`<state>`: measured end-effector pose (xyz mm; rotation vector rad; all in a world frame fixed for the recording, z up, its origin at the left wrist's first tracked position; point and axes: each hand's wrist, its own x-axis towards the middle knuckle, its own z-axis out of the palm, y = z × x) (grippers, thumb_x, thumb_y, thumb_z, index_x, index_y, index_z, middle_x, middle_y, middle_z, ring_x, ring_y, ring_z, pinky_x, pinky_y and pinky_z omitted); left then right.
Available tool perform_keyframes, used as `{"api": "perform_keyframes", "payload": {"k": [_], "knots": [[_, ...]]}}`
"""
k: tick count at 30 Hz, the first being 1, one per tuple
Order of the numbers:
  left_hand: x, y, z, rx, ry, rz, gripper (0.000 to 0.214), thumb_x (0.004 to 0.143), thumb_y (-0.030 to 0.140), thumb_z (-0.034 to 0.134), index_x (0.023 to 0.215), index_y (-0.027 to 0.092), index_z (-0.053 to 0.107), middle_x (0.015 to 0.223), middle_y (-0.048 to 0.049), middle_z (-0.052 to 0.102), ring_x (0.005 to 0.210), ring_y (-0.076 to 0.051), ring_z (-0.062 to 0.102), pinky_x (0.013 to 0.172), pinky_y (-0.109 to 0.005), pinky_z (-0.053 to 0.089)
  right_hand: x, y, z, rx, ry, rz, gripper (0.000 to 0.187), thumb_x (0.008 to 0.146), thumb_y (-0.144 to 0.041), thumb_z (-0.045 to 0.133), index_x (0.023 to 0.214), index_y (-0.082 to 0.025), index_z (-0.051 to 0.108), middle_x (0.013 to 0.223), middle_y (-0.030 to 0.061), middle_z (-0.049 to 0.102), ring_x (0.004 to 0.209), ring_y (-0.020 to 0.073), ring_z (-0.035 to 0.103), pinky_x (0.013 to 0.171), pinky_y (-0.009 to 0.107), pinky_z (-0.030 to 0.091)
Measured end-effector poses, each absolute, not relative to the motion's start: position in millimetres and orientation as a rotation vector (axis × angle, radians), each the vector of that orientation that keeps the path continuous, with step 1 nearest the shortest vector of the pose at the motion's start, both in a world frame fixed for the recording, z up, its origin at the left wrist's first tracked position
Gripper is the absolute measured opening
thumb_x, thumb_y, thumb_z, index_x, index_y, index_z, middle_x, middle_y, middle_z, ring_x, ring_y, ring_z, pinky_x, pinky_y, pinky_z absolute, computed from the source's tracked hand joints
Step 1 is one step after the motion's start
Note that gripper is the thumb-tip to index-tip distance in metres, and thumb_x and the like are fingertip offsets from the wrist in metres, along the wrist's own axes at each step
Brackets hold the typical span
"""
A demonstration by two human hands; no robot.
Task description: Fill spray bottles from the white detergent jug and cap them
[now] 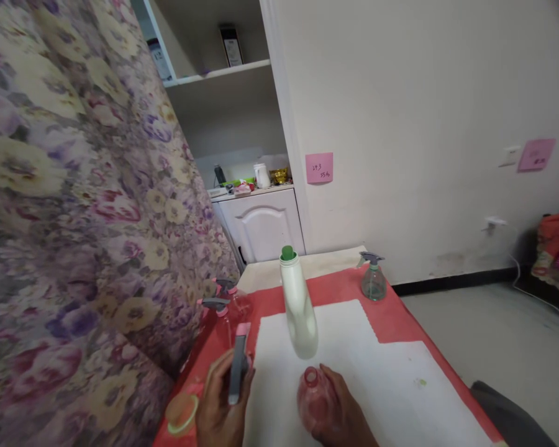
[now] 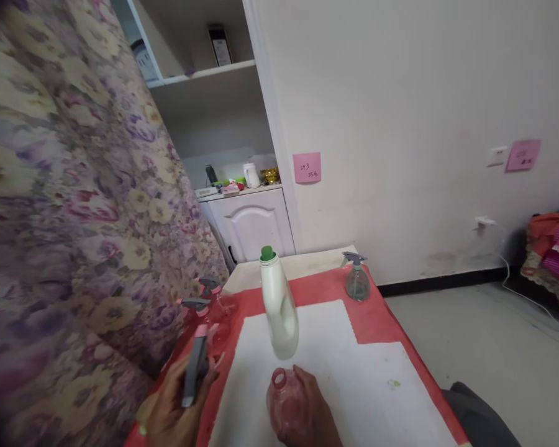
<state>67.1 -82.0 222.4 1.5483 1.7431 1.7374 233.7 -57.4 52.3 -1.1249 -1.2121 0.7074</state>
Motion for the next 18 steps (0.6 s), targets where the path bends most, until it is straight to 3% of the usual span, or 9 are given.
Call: {"api": "perform_keyframes", "payload": {"k": [6,10,15,18], "knots": [[27,-40,131,2.102,1.777,1.409,0.030,0.083,0.026,0.053,0.109,0.023,0.067,0.115,-0.0081,0.068,0.111,-0.024,0.063,0.098,-0.040,0.052,235,-60,55,-1.244,-1.222,0.755,0.052,0.076,-0.042,0.065,0.122,-0.021,0.053,0.115,0.0111,0.071,0.102,0.0310,0.071,0.089,0.039,0.059],[19,-28,91,2.235,1.898,1.022,0.049,0.076,0.006,0.039,0.113,0.024,0.065,0.119,-0.0054,0.067,0.111,-0.017,0.065,0.095,-0.030,0.053,237,-61,56,-1.257,-1.246,0.804,0.057,0.073,-0.041,0.067,0.125,-0.022,0.052,0.115,0.0093,0.072,0.104,0.0293,0.071,0.089,0.034,0.059],[13,-29,63,2.223,1.996,0.781,0.051,0.077,0.005,0.039,0.118,0.026,0.062,0.123,-0.0031,0.068,0.114,-0.017,0.064,0.096,-0.029,0.053,246,-61,57,-1.264,-1.292,0.860,0.055,0.075,-0.035,0.063,0.127,-0.022,0.052,0.123,0.0101,0.068,0.110,0.0294,0.068,0.097,0.038,0.054],[8,-29,50,2.233,1.995,0.810,0.047,0.082,0.009,0.039,0.121,0.025,0.060,0.124,-0.0041,0.068,0.117,-0.019,0.063,0.100,-0.034,0.052,252,-62,59,-1.300,-1.381,0.928,0.079,0.060,-0.022,0.069,0.135,-0.021,0.045,0.135,0.0115,0.060,0.123,0.0311,0.059,0.105,0.041,0.048]]}}
